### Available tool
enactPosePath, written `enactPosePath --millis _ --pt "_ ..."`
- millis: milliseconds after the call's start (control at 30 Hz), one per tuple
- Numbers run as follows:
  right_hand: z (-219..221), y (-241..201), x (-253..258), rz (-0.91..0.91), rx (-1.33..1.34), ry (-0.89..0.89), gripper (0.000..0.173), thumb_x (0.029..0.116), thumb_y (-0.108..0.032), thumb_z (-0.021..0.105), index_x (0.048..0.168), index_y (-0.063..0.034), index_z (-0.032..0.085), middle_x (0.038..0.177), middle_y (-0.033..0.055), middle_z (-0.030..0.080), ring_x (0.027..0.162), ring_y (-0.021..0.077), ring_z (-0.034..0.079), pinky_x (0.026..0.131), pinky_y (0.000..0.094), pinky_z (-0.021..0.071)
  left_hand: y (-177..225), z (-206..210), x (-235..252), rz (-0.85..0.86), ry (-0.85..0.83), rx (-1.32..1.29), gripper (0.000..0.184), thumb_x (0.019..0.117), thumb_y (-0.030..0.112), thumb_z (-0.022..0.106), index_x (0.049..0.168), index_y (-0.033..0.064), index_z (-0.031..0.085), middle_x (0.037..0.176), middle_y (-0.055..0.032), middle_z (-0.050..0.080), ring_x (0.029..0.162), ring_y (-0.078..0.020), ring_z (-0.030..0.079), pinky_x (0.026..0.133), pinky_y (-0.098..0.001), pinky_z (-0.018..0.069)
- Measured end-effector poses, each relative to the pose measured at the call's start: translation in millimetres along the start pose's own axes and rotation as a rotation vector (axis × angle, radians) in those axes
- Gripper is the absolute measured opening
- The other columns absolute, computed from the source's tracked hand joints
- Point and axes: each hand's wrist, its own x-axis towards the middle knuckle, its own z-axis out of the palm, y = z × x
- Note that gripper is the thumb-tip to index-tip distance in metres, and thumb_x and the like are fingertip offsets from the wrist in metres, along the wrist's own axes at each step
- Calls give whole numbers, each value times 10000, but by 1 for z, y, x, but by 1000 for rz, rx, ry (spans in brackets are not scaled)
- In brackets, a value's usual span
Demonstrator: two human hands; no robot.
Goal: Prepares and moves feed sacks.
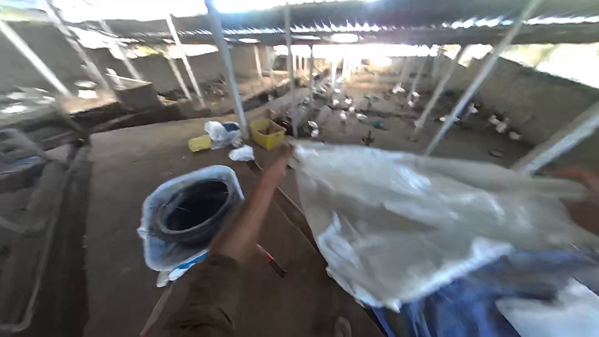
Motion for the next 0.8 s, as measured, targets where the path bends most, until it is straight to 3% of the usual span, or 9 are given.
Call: enactPosePath --millis 100,200,267,333,467,533,600,667,800 --pt "6 13 47 -12 -48 59 446 964 23 641 1392 82 532 1313 417 551 1217 615 530 989 781 382 30 26 33 82 -2 292 494 1069 270 535 1489 32 430 1389 -189 550 1201 -248 575 1008 -446 499" --pt "-5 14 91 61 -138 148 502 1047 -402 568 1284 38 614 1172 407 616 1111 622 584 891 819 399 69 38 64 263 110 426 697 900 280 764 1470 35 446 1388 -155 576 1212 -192 600 1032 -396 508" --pt "-3 20 100 86 -100 261 585 1012 -547 547 1229 -11 632 1091 367 643 1016 602 613 813 820 414 81 37 63 370 199 510 621 903 328 744 1403 31 526 1339 -147 609 1197 -177 618 1037 -392 514" --pt "17 33 93 52 -33 348 525 1005 -486 591 1317 -64 586 1106 331 650 979 574 627 785 797 434 69 36 42 387 330 658 566 973 372 644 1403 18 546 1355 -221 600 1264 -299 588 1086 -502 460" --pt "130 85 50 145 89 123 660 875 -92 742 1449 79 463 1343 378 549 1228 524 566 1022 674 458 -84 17 -2 89 312 933 542 1062 365 533 1389 -68 526 1291 -370 582 1225 -526 564 1035 -693 421" --pt "214 128 17 296 85 -237 592 923 -91 708 1442 87 486 1379 363 542 1299 491 537 1095 623 431 -190 -4 -12 -240 59 1021 494 1036 359 580 1371 -5 594 1296 -309 624 1230 -476 591 1043 -669 445" --pt "281 168 -20 485 105 -567 461 964 -141 675 1395 -10 579 1289 290 640 1195 439 628 1014 617 499 -261 -20 -20 -473 -92 1150 474 1022 361 595 1315 -10 635 1304 -308 622 1247 -477 584 1036 -674 444" --pt "309 186 -34 615 184 -643 451 981 -126 624 1424 -62 570 1263 274 658 1111 435 673 937 624 544 -279 -18 -11 -500 -78 1252 446 1012 342 602 1310 15 654 1353 -305 592 1269 -470 571 1031 -656 458" --pt "292 189 -14 650 220 -396 439 1019 -117 568 1453 -60 527 1127 264 696 902 407 723 792 598 597 -265 11 53 -362 -27 1243 584 974 236 650 1514 105 471 1514 -306 419 1217 -491 592 953 -626 533"
